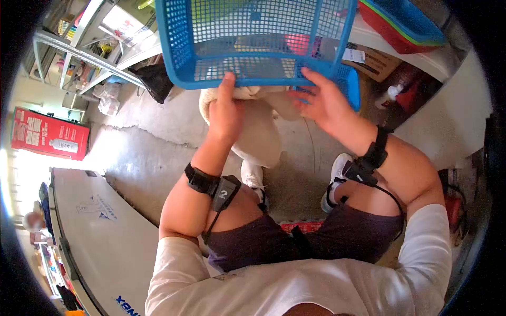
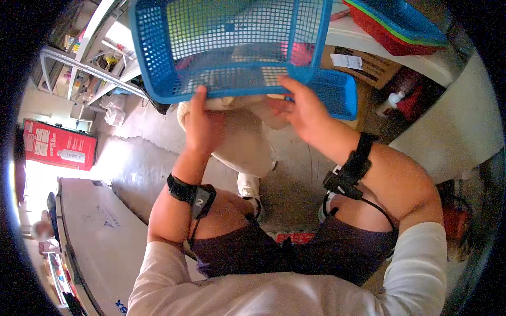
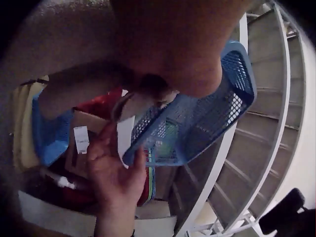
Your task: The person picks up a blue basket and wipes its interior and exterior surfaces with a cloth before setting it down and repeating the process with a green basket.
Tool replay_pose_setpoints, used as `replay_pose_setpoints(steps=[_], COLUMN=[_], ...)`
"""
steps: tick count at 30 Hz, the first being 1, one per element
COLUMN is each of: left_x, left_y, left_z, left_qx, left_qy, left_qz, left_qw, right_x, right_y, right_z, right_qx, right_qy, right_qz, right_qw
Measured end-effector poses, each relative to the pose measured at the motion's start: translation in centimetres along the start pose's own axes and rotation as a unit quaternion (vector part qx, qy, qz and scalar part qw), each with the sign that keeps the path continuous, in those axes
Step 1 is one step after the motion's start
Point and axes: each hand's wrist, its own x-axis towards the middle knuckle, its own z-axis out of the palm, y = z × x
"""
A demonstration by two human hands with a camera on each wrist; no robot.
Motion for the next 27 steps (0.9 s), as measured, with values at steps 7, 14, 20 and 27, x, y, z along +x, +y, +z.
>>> replay_pose_setpoints(steps=[7,14,20,27], left_x=[-1.3,-1.0,-0.8,-1.0], left_y=[1.8,1.2,-0.8,-1.5], left_z=[-1.4,-0.6,0.3,1.0], left_qx=[0.156,0.163,0.246,0.310], left_qy=[0.069,-0.045,-0.206,-0.247], left_qz=[-0.008,-0.009,0.138,0.108], left_qw=[0.985,0.985,0.937,0.912], right_x=[3.4,2.0,0.9,0.8], right_y=[-1.8,-2.7,-1.8,-1.9], right_z=[-4.1,-3.1,-0.7,0.7], right_qx=[-0.070,0.064,0.096,0.133], right_qy=[0.058,0.033,0.025,0.031], right_qz=[-0.130,-0.111,-0.094,-0.121], right_qw=[0.987,0.991,0.991,0.983])
